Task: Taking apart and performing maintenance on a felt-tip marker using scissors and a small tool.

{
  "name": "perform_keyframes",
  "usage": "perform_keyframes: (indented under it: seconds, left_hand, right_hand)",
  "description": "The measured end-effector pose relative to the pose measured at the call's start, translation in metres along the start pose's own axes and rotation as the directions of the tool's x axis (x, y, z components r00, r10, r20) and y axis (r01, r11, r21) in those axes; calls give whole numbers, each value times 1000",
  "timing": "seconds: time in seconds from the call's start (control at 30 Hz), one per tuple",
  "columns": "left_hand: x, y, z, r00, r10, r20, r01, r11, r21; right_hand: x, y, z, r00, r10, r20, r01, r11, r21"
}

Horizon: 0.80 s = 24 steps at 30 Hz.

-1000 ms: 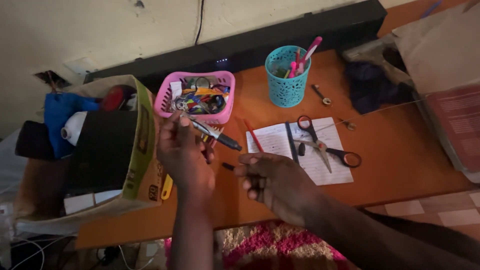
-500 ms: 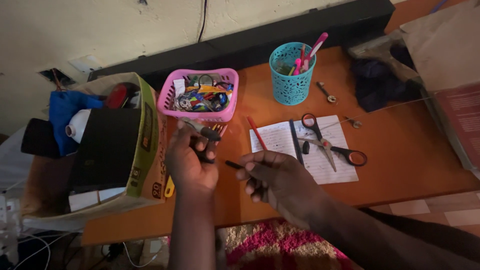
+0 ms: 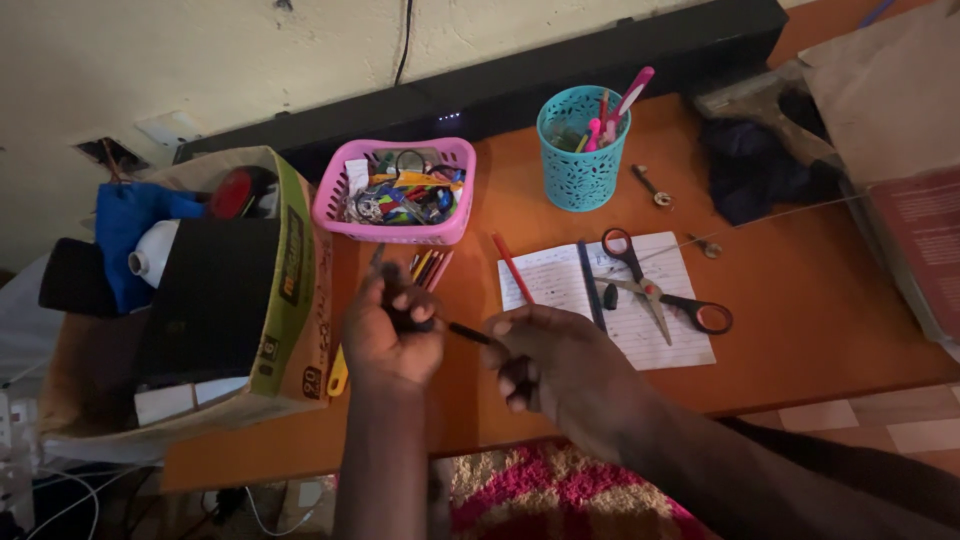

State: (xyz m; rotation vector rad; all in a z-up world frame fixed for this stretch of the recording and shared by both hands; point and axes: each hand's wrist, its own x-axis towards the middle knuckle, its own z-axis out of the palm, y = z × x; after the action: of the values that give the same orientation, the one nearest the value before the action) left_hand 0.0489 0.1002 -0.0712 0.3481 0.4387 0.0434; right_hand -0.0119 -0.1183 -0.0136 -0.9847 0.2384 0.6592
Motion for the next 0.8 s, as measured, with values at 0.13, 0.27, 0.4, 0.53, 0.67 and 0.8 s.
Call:
perform_keyframes:
  seconds: [0.13,0.27,0.4,0.53,0.67,0.8]
  left_hand:
    - [-69,-17,52,962,213,172,-241,957,160]
    - [-102,-40,74,306,469,829,-915,-97,392]
    - [-90,-38,66,452,533,715,-877,118,466]
    - [-90,-31,67,459,556,693,-864,98,494]
    - [-90,-28,65,458,576,677,-866,116,487]
    - [-87,-23,63,428,595,681,-876,86,475]
  right_hand:
    - [1,-8,4,993,118,-18,-116,987,109]
    - [7,0,0,977,185,-105,-136,924,358]
    - [12,5,-3,997,83,-10,-76,949,305]
    - [10,4,4,991,134,-6,-129,963,238]
    - [11,9,1,997,68,24,-72,963,261]
    - [5,-1,6,999,17,29,-23,970,240]
